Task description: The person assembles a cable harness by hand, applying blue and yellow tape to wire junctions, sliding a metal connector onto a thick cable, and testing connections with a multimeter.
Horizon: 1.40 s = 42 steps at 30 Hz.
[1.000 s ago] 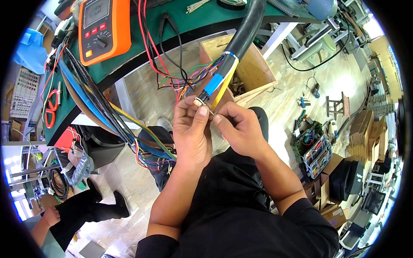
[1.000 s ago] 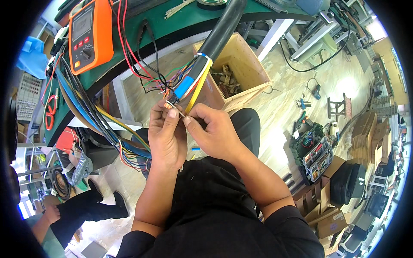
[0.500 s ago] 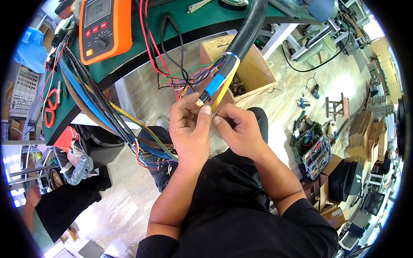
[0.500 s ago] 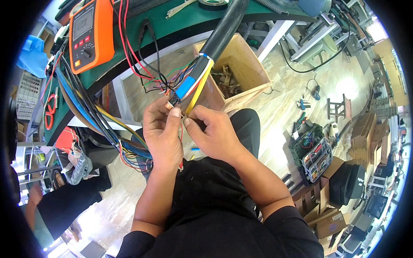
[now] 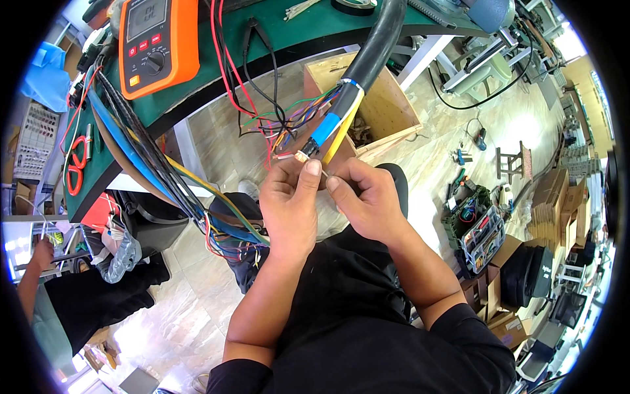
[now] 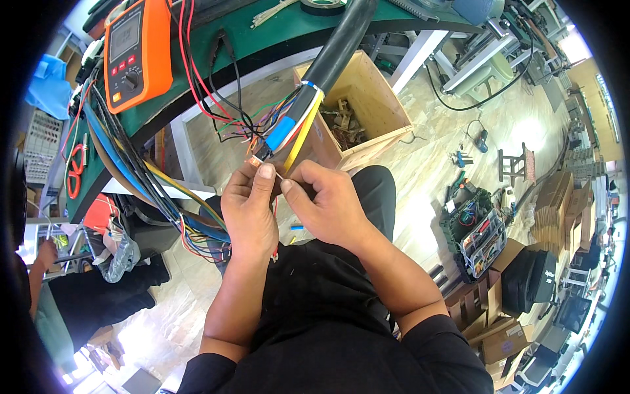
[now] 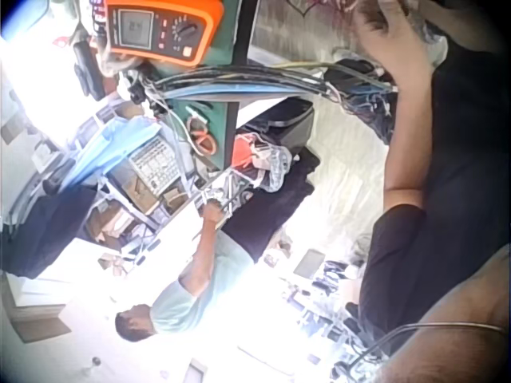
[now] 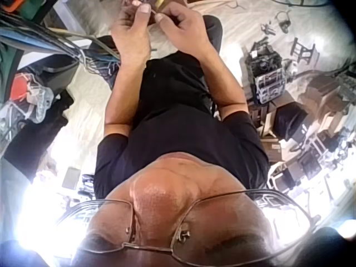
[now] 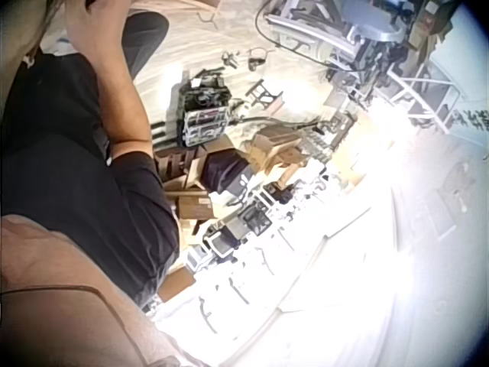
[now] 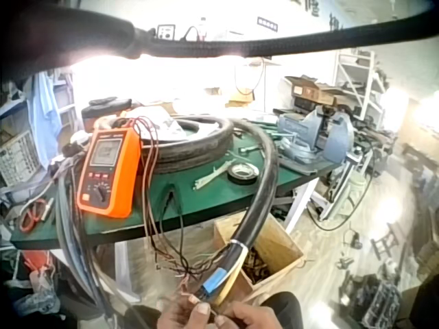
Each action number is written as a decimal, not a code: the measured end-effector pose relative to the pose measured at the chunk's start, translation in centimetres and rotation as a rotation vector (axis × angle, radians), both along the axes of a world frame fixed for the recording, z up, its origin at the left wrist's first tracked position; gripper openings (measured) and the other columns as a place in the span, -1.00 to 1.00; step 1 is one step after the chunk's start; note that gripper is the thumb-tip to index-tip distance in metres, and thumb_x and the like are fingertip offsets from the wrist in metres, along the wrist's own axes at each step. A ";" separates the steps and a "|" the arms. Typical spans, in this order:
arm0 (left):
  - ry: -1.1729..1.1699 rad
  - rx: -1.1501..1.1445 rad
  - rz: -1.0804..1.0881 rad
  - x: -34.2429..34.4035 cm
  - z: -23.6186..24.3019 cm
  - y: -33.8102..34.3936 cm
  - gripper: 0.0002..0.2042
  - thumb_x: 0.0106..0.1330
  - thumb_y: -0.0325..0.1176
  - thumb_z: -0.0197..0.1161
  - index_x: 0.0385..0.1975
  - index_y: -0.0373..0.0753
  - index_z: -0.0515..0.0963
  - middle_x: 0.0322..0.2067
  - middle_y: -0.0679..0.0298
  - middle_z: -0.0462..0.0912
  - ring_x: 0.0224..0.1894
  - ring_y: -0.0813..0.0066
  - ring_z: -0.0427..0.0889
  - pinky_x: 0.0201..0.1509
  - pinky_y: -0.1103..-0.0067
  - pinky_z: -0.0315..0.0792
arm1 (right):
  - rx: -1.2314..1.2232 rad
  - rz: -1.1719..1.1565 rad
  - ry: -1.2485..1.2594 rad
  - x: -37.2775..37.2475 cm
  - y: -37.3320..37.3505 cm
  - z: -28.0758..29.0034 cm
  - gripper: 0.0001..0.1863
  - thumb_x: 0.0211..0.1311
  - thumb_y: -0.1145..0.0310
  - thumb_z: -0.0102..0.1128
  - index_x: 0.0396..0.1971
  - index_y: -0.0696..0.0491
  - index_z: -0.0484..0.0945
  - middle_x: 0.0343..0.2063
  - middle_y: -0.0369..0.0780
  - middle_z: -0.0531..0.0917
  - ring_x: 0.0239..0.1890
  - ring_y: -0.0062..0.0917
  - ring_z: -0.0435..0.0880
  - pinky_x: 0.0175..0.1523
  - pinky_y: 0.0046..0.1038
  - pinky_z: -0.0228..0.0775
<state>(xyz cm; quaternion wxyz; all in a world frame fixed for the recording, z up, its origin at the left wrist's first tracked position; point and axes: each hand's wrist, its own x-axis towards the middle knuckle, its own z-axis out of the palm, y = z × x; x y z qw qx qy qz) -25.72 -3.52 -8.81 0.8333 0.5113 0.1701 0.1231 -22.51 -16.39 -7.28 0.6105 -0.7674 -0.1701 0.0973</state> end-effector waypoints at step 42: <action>-0.021 -0.341 0.250 0.2 1.6 -2.9 -0.83 0.34 -0.40 0.26 -0.33 -0.40 0.49 -0.42 0.25 0.62 -0.42 0.65 0.54 -0.30 0.70 0.41 | 0.067 0.077 0.006 0.3 0.2 -0.6 -0.78 0.25 0.44 0.08 -0.57 0.20 0.43 -0.74 -0.24 0.41 -0.61 -0.72 0.30 -0.52 -0.50 0.23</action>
